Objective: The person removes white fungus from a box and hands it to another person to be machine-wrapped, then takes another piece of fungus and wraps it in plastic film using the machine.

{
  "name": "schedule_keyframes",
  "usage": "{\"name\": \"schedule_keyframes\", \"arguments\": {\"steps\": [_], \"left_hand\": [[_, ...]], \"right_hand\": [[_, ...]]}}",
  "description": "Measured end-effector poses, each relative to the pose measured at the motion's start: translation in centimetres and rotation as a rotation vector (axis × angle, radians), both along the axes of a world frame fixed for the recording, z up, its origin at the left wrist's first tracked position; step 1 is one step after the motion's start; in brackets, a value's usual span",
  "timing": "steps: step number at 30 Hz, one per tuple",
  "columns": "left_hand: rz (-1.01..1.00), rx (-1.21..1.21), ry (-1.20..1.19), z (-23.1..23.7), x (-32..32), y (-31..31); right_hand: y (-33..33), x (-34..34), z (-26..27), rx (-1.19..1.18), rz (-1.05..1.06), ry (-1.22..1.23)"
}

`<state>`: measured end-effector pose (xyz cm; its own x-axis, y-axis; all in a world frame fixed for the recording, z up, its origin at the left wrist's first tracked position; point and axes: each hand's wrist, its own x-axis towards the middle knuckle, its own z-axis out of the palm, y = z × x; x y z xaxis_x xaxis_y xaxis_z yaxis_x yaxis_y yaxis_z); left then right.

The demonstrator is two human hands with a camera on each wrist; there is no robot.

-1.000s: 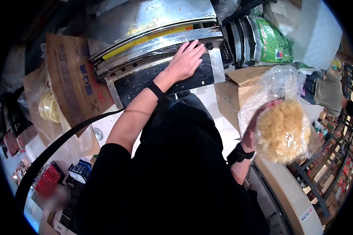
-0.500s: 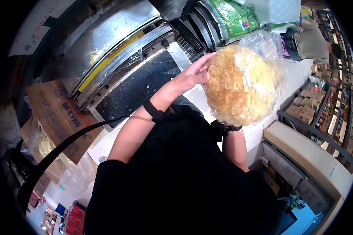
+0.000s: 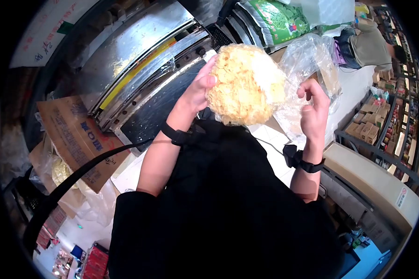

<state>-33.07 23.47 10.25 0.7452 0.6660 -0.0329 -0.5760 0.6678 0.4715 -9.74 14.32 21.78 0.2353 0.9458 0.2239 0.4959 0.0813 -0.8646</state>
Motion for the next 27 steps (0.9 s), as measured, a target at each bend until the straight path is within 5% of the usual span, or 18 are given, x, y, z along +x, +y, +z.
{"name": "schedule_keyframes", "arguments": {"steps": [3,14,20,27], "left_hand": [[0.048,0.071,0.04,0.3,-0.3,0.4],[0.179,0.163,0.218,0.4,-3.2,0.2],[0.274,0.198,0.326,3.8,-5.0,-1.7],[0.363,0.251,0.433,6.8,-7.0,-4.9]], "right_hand": [[1.3,-2.7,2.7,-0.13,0.141,-0.547],[2.5,-4.0,2.8,-0.2,0.12,-0.669],[0.1,-7.3,4.8,-0.052,0.062,-0.815],[-3.1,-9.1,7.2,0.102,0.309,-0.895]]}}
